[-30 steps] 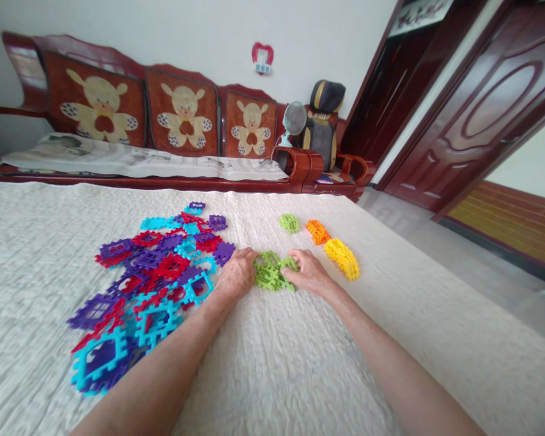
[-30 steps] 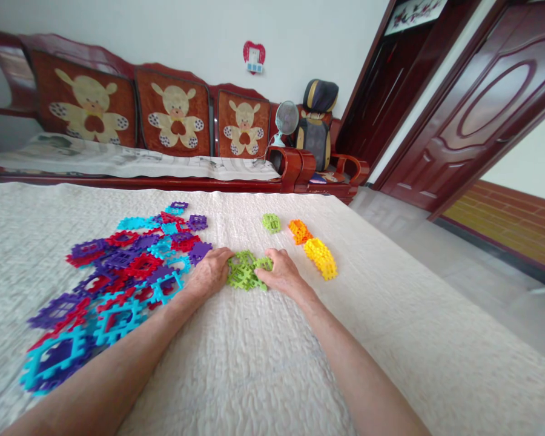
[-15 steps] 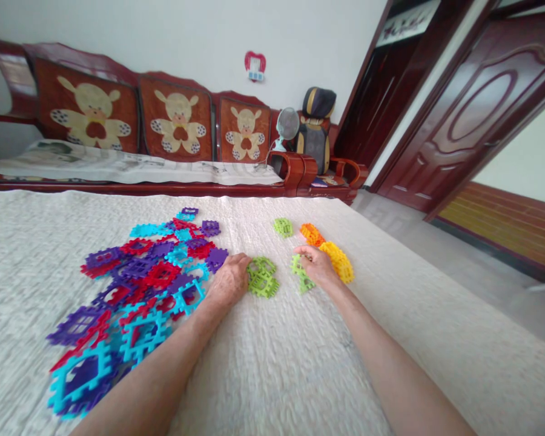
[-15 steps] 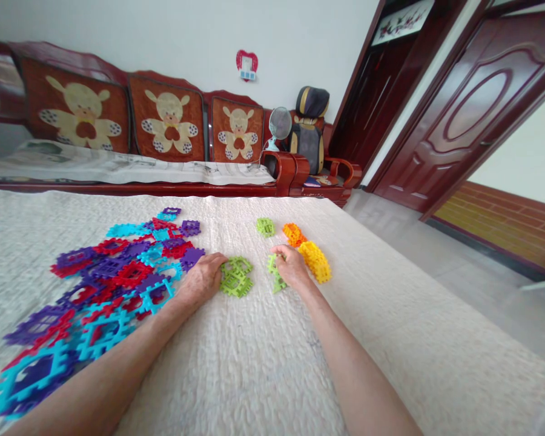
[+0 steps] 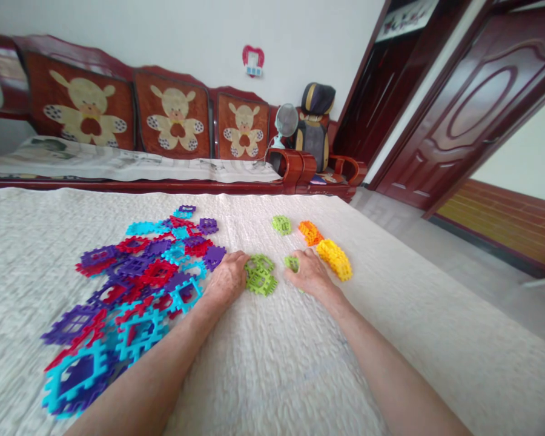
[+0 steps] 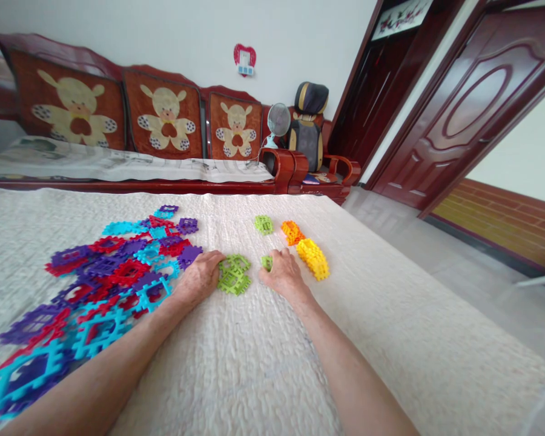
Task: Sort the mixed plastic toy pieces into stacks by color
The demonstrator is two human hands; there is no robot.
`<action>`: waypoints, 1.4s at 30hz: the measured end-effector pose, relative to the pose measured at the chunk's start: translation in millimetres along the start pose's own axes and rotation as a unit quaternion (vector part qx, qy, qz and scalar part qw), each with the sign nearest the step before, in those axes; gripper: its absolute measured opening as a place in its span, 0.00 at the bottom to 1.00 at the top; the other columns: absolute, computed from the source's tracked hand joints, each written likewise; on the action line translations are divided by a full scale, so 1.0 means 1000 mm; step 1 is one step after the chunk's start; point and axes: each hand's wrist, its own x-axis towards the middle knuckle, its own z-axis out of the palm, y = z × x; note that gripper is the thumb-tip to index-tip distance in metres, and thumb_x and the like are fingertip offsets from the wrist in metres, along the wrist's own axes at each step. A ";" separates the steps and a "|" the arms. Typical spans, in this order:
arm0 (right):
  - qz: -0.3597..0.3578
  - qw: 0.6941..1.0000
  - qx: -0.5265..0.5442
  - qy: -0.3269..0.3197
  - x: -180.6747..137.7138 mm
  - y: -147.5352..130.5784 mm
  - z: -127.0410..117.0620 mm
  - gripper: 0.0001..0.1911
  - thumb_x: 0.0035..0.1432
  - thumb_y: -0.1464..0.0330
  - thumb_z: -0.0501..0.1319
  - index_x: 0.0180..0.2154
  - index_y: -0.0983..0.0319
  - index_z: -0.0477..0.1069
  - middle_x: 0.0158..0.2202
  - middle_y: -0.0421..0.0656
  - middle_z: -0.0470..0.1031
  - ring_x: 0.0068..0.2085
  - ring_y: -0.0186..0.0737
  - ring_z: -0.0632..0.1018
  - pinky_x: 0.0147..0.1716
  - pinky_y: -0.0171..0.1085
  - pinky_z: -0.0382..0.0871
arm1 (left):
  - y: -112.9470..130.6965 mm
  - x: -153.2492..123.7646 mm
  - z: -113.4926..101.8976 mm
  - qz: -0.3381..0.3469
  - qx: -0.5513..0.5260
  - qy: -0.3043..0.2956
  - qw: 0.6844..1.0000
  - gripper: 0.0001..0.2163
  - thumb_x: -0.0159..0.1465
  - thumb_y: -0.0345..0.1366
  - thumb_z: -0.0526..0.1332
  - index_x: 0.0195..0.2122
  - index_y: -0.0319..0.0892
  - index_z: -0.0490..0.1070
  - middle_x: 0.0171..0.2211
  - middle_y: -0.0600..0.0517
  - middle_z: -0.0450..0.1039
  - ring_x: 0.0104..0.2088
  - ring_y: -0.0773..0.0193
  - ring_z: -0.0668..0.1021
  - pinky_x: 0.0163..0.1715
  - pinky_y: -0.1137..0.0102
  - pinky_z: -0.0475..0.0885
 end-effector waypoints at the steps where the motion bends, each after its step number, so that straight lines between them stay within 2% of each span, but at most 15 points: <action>1: -0.006 1.000 -0.001 -0.001 0.000 -0.001 0.000 0.15 0.51 0.64 0.63 0.42 0.61 0.73 0.40 0.48 0.72 0.40 0.46 0.75 0.40 0.39 0.67 | 0.000 0.000 0.000 0.000 -0.001 0.002 1.000 0.18 0.60 0.24 0.51 0.48 0.39 0.73 0.45 0.45 0.76 0.47 0.59 0.76 0.53 0.64 0.70; 6: -0.014 0.998 0.044 -0.030 0.006 0.006 -0.001 0.18 0.49 0.68 0.63 0.45 0.61 0.73 0.41 0.48 0.74 0.43 0.46 0.75 0.43 0.39 0.68 | -0.001 0.000 0.001 0.004 0.002 -0.001 1.000 0.18 0.61 0.24 0.50 0.48 0.37 0.72 0.46 0.44 0.76 0.47 0.57 0.76 0.53 0.63 0.70; 14: 0.000 0.997 0.076 -0.027 0.008 0.022 0.005 0.23 0.44 0.69 0.66 0.46 0.60 0.72 0.42 0.47 0.76 0.43 0.46 0.77 0.44 0.40 0.69 | 0.001 0.000 0.001 -0.011 0.008 0.000 1.000 0.18 0.60 0.23 0.51 0.48 0.39 0.72 0.47 0.46 0.75 0.49 0.59 0.76 0.55 0.65 0.69; 17: -0.001 0.990 0.140 0.002 0.016 0.027 0.013 0.25 0.43 0.70 0.66 0.47 0.59 0.71 0.42 0.46 0.76 0.43 0.45 0.77 0.43 0.40 0.71 | 0.000 0.000 0.002 -0.009 0.004 0.001 1.000 0.18 0.60 0.23 0.51 0.48 0.40 0.72 0.47 0.46 0.75 0.50 0.59 0.76 0.55 0.65 0.69; 21: 0.021 0.972 0.217 0.087 0.050 0.028 0.025 0.29 0.44 0.69 0.64 0.51 0.62 0.67 0.49 0.50 0.74 0.48 0.46 0.76 0.46 0.42 0.71 | -0.001 0.000 0.002 -0.001 -0.005 -0.001 1.000 0.18 0.60 0.23 0.51 0.49 0.38 0.72 0.47 0.45 0.75 0.49 0.58 0.75 0.55 0.64 0.69; 24: 0.018 0.959 0.238 0.152 0.081 0.024 0.034 0.30 0.44 0.69 0.62 0.53 0.62 0.65 0.51 0.49 0.71 0.51 0.46 0.74 0.52 0.46 0.68 | -0.002 -0.001 0.003 -0.003 -0.006 0.002 1.000 0.18 0.60 0.24 0.51 0.49 0.38 0.72 0.47 0.45 0.75 0.48 0.58 0.75 0.53 0.64 0.70; 27: -0.003 0.953 0.237 0.192 0.102 0.020 0.042 0.31 0.45 0.69 0.62 0.54 0.61 0.63 0.51 0.50 0.70 0.53 0.47 0.72 0.54 0.47 0.66 | -0.002 -0.001 0.003 -0.009 -0.001 0.006 1.000 0.18 0.61 0.24 0.51 0.49 0.39 0.72 0.48 0.45 0.75 0.48 0.58 0.76 0.53 0.64 0.70; 33: -0.016 0.953 0.203 0.226 0.111 0.016 0.056 0.32 0.47 0.67 0.61 0.55 0.66 0.62 0.52 0.54 0.69 0.54 0.49 0.70 0.56 0.48 0.63 | 0.002 0.001 -0.001 -0.004 0.007 -0.006 1.000 0.17 0.61 0.23 0.51 0.48 0.39 0.72 0.48 0.45 0.75 0.48 0.57 0.76 0.54 0.63 0.69; 42: -0.005 0.959 0.197 0.202 0.111 0.019 0.061 0.33 0.46 0.65 0.62 0.55 0.65 0.62 0.51 0.53 0.69 0.54 0.51 0.69 0.56 0.50 0.63 | 0.001 0.000 0.001 0.003 0.011 0.000 1.000 0.17 0.60 0.23 0.51 0.46 0.38 0.73 0.46 0.45 0.76 0.47 0.57 0.76 0.53 0.62 0.69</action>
